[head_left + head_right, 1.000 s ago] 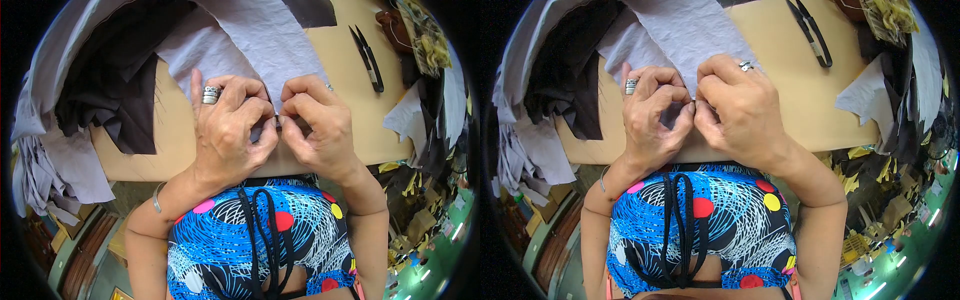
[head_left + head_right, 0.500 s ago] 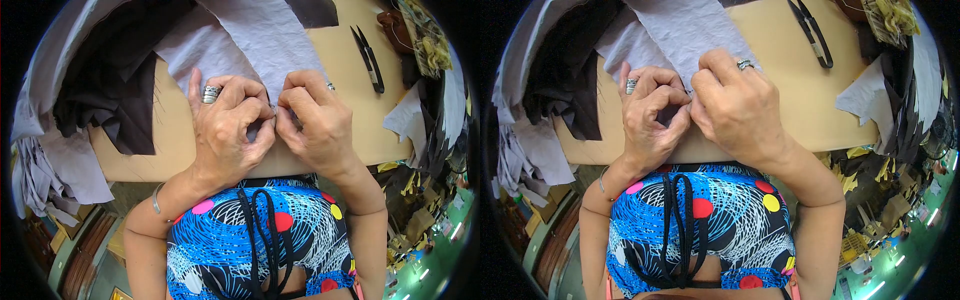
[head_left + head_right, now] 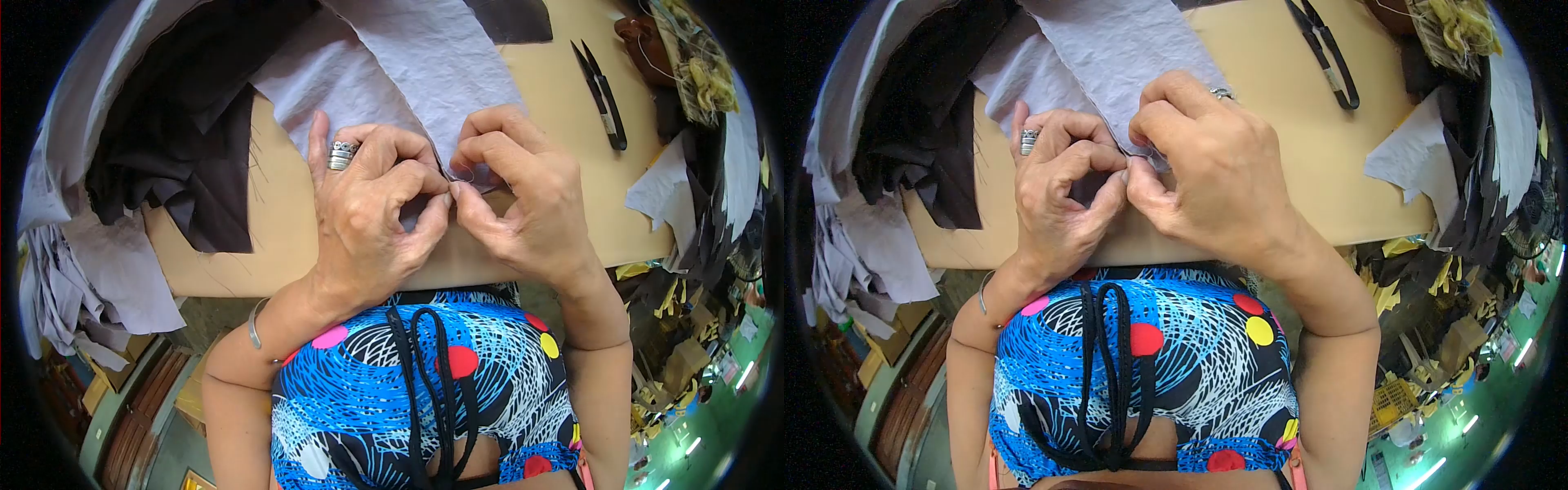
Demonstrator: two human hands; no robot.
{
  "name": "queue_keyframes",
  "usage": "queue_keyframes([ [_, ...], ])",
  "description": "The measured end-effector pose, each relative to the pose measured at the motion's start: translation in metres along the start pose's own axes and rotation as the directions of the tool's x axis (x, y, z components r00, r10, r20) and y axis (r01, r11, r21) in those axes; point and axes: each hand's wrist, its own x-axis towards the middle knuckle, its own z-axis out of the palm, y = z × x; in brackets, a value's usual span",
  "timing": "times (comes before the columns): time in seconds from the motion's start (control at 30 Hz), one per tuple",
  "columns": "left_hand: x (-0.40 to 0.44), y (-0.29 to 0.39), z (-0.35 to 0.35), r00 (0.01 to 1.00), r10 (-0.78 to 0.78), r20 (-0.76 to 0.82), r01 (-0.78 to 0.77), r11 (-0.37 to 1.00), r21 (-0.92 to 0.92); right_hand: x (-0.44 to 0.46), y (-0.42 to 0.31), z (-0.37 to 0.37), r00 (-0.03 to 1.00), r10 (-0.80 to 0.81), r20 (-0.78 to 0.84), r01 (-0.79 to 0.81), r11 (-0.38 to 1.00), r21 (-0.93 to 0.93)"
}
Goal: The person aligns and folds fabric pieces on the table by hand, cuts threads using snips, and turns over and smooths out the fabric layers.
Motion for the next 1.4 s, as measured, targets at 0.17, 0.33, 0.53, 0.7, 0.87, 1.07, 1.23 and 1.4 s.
queue_keyframes([
  [0.17, 0.000, 0.001, -0.002, 1.000, 0.000, 0.025, 0.000, 1.000, -0.015, 0.000, 0.002, 0.003, 0.998, -0.058, -0.007, 0.057, 0.994, -0.093],
  [0.33, 0.000, -0.001, -0.001, 1.000, 0.004, 0.008, -0.004, 1.000, -0.021, 0.001, 0.000, 0.003, 0.999, -0.048, 0.021, 0.051, 0.987, -0.155],
  [0.53, -0.001, -0.002, -0.001, 1.000, 0.000, 0.012, 0.001, 1.000, -0.029, 0.004, -0.002, 0.006, 0.997, -0.070, 0.012, 0.071, 0.952, -0.297],
  [0.7, -0.001, -0.001, -0.002, 0.999, -0.003, 0.036, 0.004, 1.000, -0.028, 0.007, 0.001, 0.014, 0.996, -0.082, -0.036, 0.061, 0.916, -0.396],
  [0.87, -0.003, -0.002, -0.007, 0.996, 0.060, 0.058, -0.063, 0.997, 0.048, 0.007, 0.006, 0.005, 0.998, -0.025, -0.054, 0.012, 0.974, -0.225],
  [1.07, -0.004, -0.013, -0.020, 0.959, 0.251, 0.133, -0.265, 0.958, 0.106, 0.006, 0.024, -0.016, 0.965, -0.196, -0.172, 0.061, 0.812, -0.580],
  [1.23, 0.003, -0.017, -0.018, 0.837, 0.510, 0.199, -0.538, 0.832, 0.134, 0.007, 0.012, -0.016, 0.989, 0.051, -0.140, -0.085, 0.965, -0.250],
  [1.4, -0.001, -0.025, -0.020, 0.846, 0.486, 0.218, -0.513, 0.854, 0.085, 0.009, 0.031, -0.020, 0.978, -0.066, -0.197, -0.027, 0.899, -0.438],
])
